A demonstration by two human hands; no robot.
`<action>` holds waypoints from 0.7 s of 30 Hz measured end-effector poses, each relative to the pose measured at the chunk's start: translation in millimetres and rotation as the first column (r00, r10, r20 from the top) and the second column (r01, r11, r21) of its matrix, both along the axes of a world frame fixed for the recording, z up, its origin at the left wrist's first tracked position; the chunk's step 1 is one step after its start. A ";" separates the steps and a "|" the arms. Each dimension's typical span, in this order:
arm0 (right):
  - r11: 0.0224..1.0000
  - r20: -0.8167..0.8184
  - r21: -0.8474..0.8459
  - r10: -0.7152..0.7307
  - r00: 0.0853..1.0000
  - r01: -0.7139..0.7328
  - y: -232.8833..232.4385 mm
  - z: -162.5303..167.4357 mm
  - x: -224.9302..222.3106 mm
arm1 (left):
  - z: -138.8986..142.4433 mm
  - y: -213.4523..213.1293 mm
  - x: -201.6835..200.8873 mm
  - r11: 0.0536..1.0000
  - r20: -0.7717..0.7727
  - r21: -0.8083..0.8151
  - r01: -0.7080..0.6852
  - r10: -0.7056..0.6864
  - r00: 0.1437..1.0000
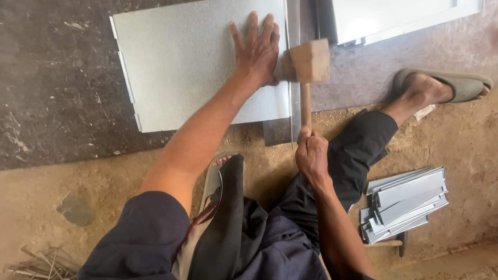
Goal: The person assembles metal panels by placing a metal strip into a groove on a larger panel and tapping it into place with a wooden mallet. The person repeats this process for multiple panels, flipping them over to secure the strips on both sides.
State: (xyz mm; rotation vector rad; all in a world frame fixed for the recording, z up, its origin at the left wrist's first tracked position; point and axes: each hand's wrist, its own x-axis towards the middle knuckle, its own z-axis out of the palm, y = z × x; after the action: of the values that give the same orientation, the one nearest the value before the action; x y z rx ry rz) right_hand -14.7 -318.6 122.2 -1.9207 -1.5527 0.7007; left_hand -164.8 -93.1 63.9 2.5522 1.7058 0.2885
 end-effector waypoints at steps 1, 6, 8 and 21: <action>1.000 -0.013 -0.006 0.011 1.000 -0.011 6.7 -0.2 0.2 | 5.7 -1.3 -1.0 0.978 0.033 -0.208 0.020 -0.013 0.999; 0.998 0.152 -0.036 0.058 0.987 -0.053 40.8 -6.1 6.3 | 33.6 -2.5 -5.7 0.929 0.042 -0.367 0.037 -0.024 0.999; 0.997 0.156 -0.006 0.075 0.985 -0.075 50.7 -8.0 11.2 | 39.6 -2.2 -5.8 0.923 0.033 -0.384 0.032 -0.021 0.999; 0.975 -0.672 -0.187 -0.217 0.708 0.122 57.4 9.0 24.9 | 24.5 2.2 -1.0 0.937 0.085 -0.349 0.030 -0.001 0.996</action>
State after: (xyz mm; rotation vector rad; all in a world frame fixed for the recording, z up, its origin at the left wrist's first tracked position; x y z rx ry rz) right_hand 10.1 -261.2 131.3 -1.5698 -0.8564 1.2798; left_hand -165.7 -90.9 88.4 2.2613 1.5452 0.0783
